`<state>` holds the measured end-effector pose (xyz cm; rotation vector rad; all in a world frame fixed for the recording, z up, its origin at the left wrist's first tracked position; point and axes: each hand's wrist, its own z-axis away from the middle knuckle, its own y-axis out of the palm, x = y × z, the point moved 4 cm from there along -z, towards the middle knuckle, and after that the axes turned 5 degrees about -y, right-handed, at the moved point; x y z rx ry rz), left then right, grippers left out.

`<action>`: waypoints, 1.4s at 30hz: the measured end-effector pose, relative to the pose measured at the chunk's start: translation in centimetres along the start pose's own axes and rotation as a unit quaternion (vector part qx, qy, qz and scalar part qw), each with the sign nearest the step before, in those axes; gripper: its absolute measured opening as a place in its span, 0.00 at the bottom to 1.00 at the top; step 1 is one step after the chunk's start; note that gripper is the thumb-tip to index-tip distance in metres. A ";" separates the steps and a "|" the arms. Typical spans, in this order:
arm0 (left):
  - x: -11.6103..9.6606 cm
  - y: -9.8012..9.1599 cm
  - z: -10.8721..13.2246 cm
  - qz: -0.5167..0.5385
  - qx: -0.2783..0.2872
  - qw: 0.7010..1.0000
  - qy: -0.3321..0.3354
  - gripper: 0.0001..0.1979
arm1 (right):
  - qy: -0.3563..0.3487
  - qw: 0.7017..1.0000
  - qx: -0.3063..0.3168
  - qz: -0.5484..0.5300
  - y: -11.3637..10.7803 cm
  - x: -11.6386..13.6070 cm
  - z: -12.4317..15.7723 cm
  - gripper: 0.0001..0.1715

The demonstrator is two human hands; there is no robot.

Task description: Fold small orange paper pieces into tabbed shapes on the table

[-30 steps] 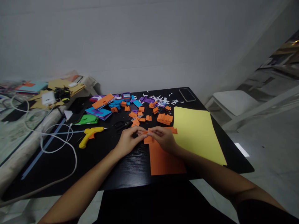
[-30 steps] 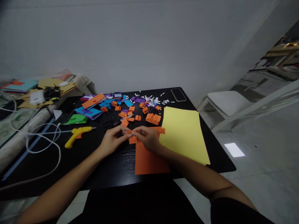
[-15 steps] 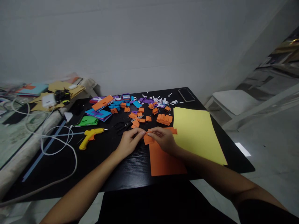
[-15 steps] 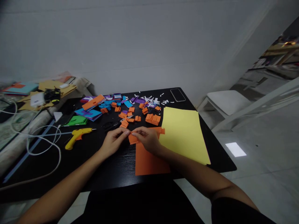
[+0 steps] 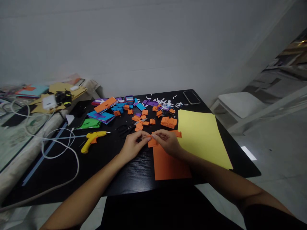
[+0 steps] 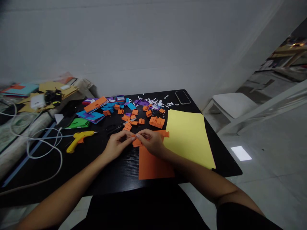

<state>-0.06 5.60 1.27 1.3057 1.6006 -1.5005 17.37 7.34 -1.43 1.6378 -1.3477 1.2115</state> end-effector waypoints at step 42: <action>-0.7 -1.3 -0.3 -0.029 -0.050 0.993 0.105 0.06 | 0.170 0.965 0.028 -0.200 0.1 -0.8 -0.5 0.20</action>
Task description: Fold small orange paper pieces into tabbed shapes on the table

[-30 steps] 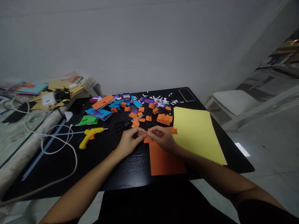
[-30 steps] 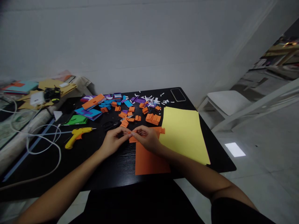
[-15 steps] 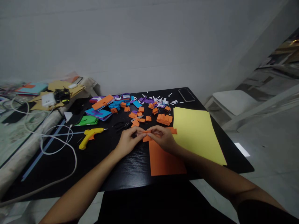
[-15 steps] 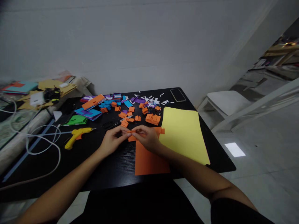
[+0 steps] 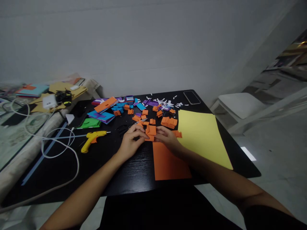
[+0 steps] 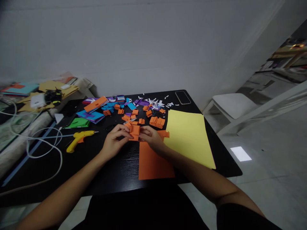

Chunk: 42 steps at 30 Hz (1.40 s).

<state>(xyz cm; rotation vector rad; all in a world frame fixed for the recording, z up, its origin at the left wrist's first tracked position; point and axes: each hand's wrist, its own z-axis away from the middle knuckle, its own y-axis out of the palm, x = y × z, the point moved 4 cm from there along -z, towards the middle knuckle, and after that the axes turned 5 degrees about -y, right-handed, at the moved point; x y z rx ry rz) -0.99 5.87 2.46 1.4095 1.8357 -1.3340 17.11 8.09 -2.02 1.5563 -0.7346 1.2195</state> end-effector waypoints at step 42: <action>1.4 1.8 0.5 0.112 0.075 0.983 -0.121 0.15 | -0.189 0.961 -0.119 0.164 -1.0 1.2 0.0 0.13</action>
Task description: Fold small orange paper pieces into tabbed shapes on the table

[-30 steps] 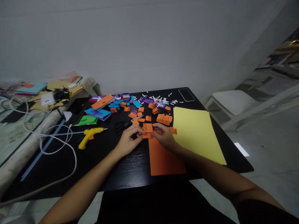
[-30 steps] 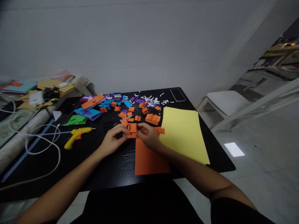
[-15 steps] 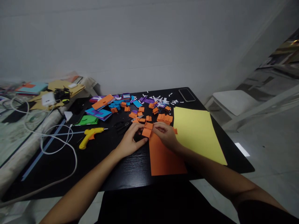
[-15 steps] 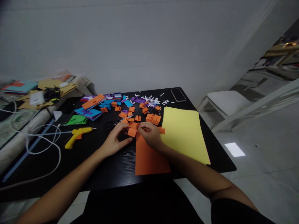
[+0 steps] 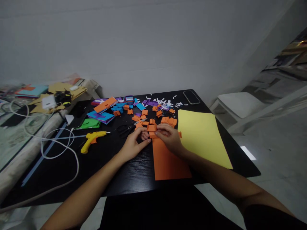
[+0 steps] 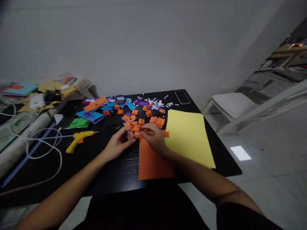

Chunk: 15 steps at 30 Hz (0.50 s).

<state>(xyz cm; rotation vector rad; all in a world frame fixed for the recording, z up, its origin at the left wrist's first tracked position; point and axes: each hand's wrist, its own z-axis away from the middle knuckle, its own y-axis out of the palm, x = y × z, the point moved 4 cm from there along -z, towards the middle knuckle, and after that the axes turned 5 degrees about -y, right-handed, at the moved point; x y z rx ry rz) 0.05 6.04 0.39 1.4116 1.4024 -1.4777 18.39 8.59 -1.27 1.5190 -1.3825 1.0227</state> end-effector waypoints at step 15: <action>-0.1 -0.6 -0.1 -0.001 -0.038 0.999 -0.037 0.12 | -0.003 0.996 0.073 0.054 0.4 0.1 0.1 0.12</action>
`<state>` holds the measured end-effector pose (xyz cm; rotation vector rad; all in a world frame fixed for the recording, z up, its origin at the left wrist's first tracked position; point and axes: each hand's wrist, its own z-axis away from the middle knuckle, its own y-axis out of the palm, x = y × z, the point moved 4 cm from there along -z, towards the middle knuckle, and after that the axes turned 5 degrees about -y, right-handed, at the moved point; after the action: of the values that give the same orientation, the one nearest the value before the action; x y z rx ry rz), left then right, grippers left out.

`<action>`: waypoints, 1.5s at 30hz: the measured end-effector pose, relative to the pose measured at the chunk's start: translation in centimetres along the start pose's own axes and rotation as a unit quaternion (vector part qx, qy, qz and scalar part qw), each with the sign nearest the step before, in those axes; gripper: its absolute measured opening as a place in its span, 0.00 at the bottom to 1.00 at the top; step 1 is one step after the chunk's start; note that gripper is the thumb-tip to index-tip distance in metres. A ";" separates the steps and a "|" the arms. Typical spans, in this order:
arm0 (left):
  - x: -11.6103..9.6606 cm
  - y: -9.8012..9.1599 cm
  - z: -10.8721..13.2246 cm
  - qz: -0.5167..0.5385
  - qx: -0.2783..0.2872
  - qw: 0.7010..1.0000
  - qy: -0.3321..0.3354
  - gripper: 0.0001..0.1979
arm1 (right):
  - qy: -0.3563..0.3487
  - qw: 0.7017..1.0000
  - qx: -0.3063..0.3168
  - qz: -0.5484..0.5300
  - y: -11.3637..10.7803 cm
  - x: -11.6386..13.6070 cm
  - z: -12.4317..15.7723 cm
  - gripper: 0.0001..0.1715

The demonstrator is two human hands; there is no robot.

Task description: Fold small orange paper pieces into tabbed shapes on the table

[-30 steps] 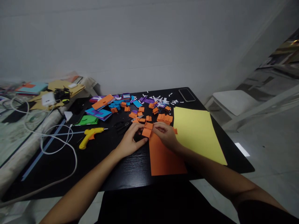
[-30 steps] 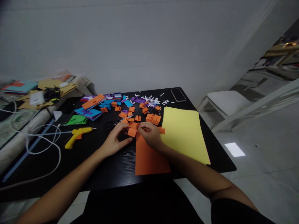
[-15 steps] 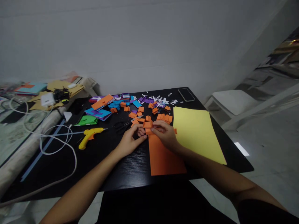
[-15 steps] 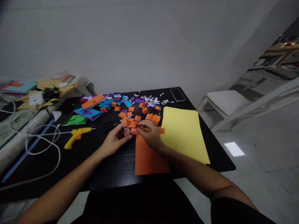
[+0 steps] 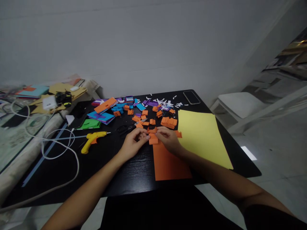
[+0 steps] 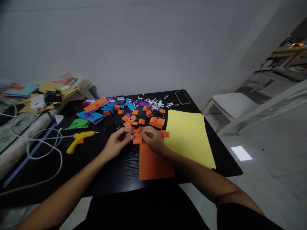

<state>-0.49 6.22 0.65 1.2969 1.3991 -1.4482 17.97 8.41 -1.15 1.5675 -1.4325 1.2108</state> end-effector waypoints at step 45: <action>-0.6 -1.6 -0.3 0.045 -0.141 0.989 0.023 0.15 | 0.127 0.972 0.153 -0.125 1.6 1.0 0.8 0.23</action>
<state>-1.87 6.66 1.70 1.2009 1.4954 -1.1198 16.54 7.09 -0.68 1.6633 -0.8872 1.4656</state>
